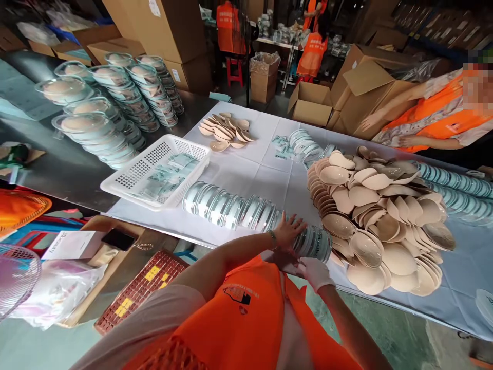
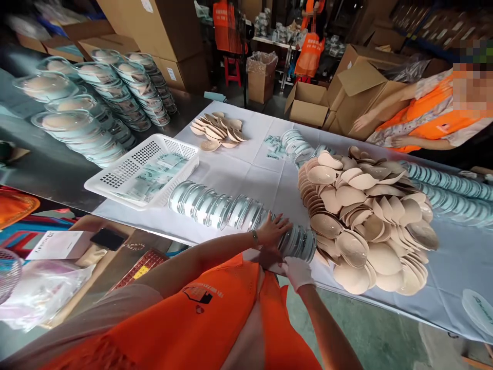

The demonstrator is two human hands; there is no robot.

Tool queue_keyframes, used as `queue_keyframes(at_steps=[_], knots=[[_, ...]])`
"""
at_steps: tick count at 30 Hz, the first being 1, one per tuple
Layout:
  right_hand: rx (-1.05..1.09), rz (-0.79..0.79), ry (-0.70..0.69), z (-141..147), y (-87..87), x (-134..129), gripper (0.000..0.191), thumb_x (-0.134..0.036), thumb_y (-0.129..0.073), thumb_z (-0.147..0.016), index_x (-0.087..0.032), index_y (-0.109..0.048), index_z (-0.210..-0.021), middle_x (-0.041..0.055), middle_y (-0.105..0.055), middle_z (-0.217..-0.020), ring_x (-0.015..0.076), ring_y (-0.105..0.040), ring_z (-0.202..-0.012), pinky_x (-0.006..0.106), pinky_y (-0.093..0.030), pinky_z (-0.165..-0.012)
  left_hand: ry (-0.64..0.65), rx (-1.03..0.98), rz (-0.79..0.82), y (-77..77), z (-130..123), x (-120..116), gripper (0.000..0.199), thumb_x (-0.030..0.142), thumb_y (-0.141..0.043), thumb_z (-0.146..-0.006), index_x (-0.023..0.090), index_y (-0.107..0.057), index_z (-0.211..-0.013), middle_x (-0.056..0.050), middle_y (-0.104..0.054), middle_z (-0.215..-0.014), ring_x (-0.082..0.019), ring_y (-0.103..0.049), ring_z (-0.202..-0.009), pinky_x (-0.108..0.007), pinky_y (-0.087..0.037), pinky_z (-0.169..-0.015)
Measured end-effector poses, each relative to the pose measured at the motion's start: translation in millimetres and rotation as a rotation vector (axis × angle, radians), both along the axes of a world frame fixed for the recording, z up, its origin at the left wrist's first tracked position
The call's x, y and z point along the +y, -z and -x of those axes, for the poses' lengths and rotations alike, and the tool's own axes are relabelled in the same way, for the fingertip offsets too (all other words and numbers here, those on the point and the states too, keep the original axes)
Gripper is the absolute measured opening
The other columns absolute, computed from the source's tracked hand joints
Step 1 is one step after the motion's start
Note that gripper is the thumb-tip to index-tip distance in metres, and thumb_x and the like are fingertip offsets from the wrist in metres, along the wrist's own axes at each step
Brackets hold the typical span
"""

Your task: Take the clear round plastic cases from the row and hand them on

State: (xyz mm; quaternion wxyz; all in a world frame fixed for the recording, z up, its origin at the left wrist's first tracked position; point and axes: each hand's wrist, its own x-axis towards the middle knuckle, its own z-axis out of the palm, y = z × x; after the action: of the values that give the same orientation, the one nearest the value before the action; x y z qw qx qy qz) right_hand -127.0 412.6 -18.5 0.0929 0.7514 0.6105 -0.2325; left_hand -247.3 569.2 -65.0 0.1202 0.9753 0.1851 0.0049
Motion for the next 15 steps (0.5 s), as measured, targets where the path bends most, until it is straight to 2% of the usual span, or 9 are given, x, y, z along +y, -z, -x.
queue_keyframes(at_steps=[2,4,6,9,12,15], knots=[[0.036,-0.058,0.0,-19,-18.6,24,0.026,-0.029,-0.054,-0.094,-0.021,-0.078,-0.09,0.0109,-0.076,-0.09,0.0257,-0.071,-0.083,0.033,-0.049,-0.07,-0.027,-0.031,-0.013,-7.4,14,11,0.119,0.065,-0.069,-0.075,0.012,-0.011,-0.164,-0.023,-0.014,-0.169,-0.048,-0.009,-0.154,-0.076,-0.006,-0.114],[0.082,-0.159,-0.043,-33,-38.2,62,0.028,-0.023,-0.048,-0.095,-0.021,-0.076,-0.1,0.0092,-0.075,-0.104,0.0226,-0.068,-0.098,0.031,-0.049,-0.081,-0.039,-0.041,-0.012,-11.6,29,21,0.116,0.062,-0.07,-0.077,0.011,-0.012,-0.164,-0.024,-0.013,-0.169,-0.046,-0.007,-0.155,-0.074,-0.004,-0.116],[0.134,-0.243,-0.107,-37,-53.9,105,0.026,-0.023,-0.051,-0.095,-0.018,-0.074,-0.108,0.0089,-0.072,-0.114,0.0202,-0.064,-0.104,0.03,-0.049,-0.087,-0.015,-0.021,0.007,-10.7,40,26,0.113,0.058,-0.073,-0.076,0.013,-0.017,-0.163,-0.023,-0.021,-0.168,-0.045,-0.012,-0.155,-0.072,-0.003,-0.117],[0.187,-0.313,-0.171,-29,-68.6,158,0.029,-0.037,-0.06,-0.096,-0.014,-0.069,-0.11,0.0062,-0.069,-0.111,0.0187,-0.065,-0.096,0.033,-0.054,-0.083,-0.032,-0.01,0.038,-3.5,42,24,0.109,0.053,-0.077,-0.074,0.017,-0.023,-0.162,-0.021,-0.033,-0.164,-0.044,-0.025,-0.151,-0.071,-0.003,-0.119],[0.205,-0.346,-0.192,-19,-74.6,180,0.035,-0.044,-0.064,-0.095,-0.013,-0.067,-0.111,0.0037,-0.068,-0.107,0.0171,-0.066,-0.088,0.033,-0.058,-0.076,-0.082,-0.04,0.057,0.8,36,18,0.107,0.051,-0.076,-0.075,0.014,-0.025,-0.161,-0.021,-0.037,-0.162,-0.043,-0.031,-0.147,-0.069,-0.005,-0.12],[0.207,-0.345,-0.189,-14,-71.8,181,0.033,-0.044,-0.063,-0.097,-0.013,-0.067,-0.109,0.0027,-0.068,-0.103,0.0158,-0.067,-0.085,0.03,-0.058,-0.072,-0.092,-0.063,0.099,-0.5,34,17,0.103,0.048,-0.076,-0.076,0.011,-0.028,-0.159,-0.023,-0.037,-0.161,-0.045,-0.03,-0.147,-0.07,-0.005,-0.119]])
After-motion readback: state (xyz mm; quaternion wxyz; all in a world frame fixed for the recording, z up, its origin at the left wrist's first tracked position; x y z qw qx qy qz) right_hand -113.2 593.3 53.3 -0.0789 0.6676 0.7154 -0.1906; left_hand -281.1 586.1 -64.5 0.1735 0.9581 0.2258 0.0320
